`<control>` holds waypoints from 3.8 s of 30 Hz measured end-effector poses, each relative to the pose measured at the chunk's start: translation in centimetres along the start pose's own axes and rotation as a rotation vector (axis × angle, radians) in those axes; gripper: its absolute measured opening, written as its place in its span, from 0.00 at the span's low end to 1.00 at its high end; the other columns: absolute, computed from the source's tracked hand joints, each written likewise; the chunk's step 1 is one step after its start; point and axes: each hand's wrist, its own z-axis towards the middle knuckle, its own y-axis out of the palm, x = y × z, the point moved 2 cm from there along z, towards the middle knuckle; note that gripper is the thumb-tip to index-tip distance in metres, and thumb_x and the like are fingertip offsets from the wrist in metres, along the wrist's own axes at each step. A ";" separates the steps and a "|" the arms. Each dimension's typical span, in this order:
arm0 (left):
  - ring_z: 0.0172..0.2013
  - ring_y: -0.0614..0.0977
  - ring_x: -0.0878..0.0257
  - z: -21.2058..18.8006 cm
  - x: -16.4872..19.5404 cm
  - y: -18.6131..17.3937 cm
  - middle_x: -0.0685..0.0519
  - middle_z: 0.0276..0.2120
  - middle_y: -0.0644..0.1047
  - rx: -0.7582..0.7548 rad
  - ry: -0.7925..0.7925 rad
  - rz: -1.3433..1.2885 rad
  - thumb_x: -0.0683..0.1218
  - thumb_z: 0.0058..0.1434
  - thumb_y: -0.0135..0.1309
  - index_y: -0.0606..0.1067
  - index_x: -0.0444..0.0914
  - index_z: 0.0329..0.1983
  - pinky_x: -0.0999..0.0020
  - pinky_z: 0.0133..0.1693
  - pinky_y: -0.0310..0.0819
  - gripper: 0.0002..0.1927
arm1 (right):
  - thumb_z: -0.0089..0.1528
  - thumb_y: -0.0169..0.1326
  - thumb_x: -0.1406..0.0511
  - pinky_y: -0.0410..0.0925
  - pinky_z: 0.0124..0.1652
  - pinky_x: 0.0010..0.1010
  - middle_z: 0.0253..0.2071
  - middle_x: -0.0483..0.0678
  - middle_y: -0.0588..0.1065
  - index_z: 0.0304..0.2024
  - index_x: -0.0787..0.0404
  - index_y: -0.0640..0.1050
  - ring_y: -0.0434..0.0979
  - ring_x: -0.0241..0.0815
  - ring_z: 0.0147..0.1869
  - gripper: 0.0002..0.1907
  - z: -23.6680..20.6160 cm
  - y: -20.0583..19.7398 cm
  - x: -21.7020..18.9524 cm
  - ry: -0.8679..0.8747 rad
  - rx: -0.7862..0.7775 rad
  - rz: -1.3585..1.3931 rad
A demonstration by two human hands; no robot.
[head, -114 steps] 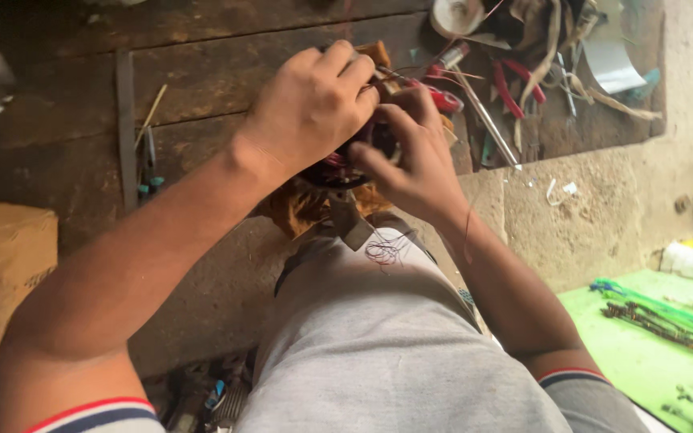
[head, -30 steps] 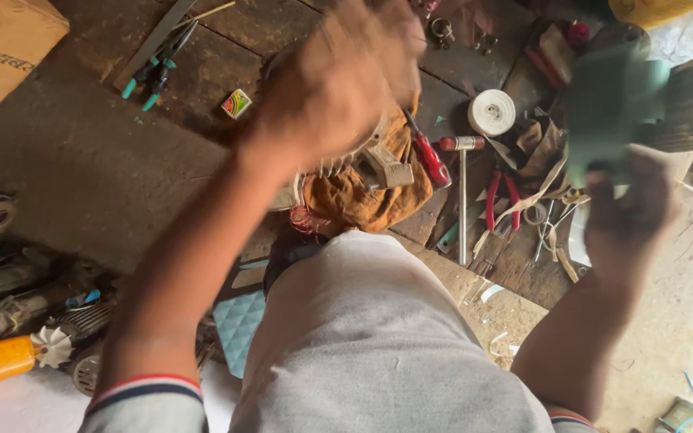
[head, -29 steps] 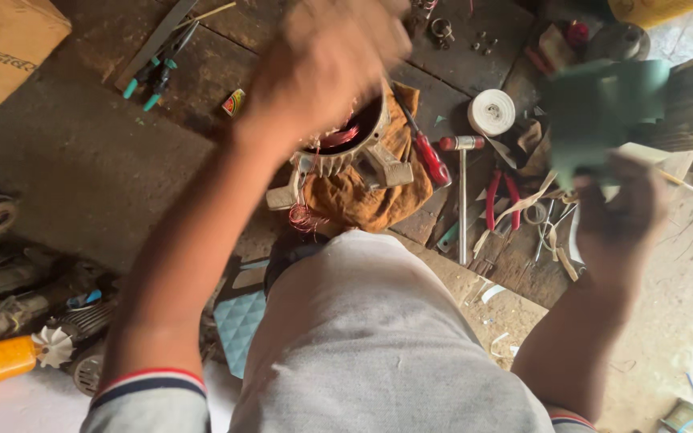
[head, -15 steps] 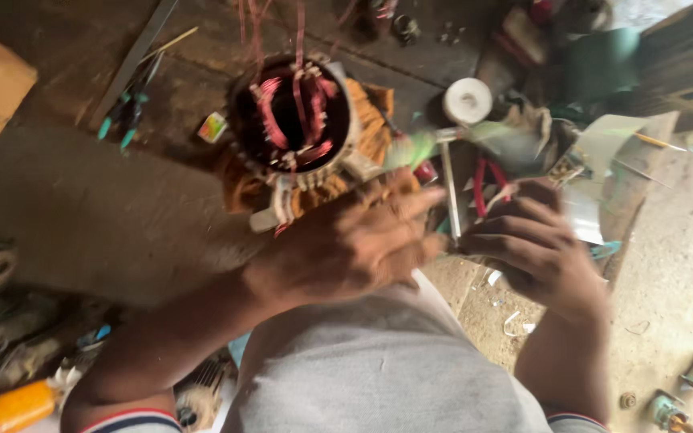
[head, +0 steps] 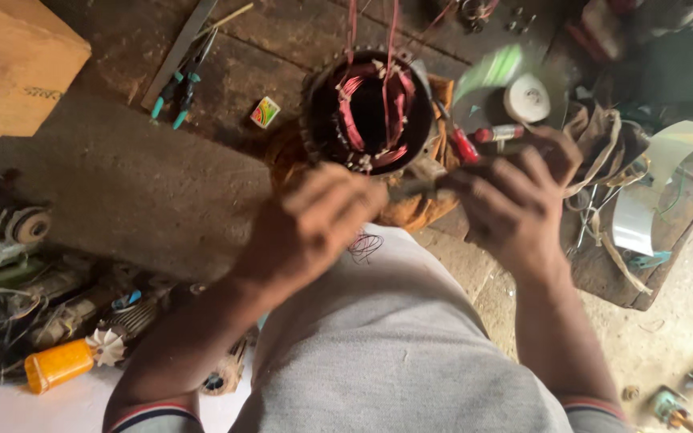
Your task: The person works on the stator of an electric motor on a workbench. They use a screwdriver on the windings, arrange red copper wire coils by hand, cut and fit green insulating paper around the coils, tap components into place with a hammer, and tie the windings with a stick and cord.
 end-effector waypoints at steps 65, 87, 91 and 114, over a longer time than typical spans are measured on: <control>0.41 0.79 0.72 4.8 11.6 17.5 0.55 0.39 0.79 -0.434 -0.475 -1.339 0.38 0.71 0.60 0.75 0.32 0.46 0.75 0.45 0.72 0.06 | 0.52 0.73 0.64 0.60 0.63 0.36 0.72 0.47 0.59 0.41 0.40 0.81 0.59 0.43 0.72 0.18 -18.3 -5.2 0.7 0.656 0.637 0.449; 0.26 0.82 0.60 9.0 8.6 14.8 0.49 0.25 0.80 -0.666 -0.394 -0.402 0.56 0.63 0.64 0.76 0.34 0.36 0.62 0.34 0.74 0.20 | 0.69 0.56 0.66 0.70 0.62 0.32 0.60 0.48 0.77 0.63 0.62 0.75 0.76 0.35 0.63 0.19 -17.2 0.1 4.5 0.920 0.723 1.278; 0.27 0.80 0.58 8.4 7.7 14.9 0.47 0.25 0.79 -0.642 -0.422 -0.361 0.55 0.64 0.66 0.75 0.33 0.36 0.61 0.35 0.74 0.21 | 0.68 0.55 0.63 0.71 0.63 0.32 0.56 0.47 0.77 0.63 0.61 0.74 0.76 0.33 0.58 0.21 -17.8 0.2 4.4 0.736 0.611 1.235; 0.41 0.79 0.66 6.6 12.3 16.3 0.52 0.38 0.77 -0.155 -0.547 -0.924 0.45 0.78 0.60 0.73 0.29 0.47 0.73 0.48 0.75 0.13 | 0.66 0.62 0.63 0.71 0.36 0.24 0.42 0.42 0.73 0.52 0.56 0.66 0.76 0.30 0.42 0.19 -20.1 0.0 5.2 0.904 1.123 1.317</control>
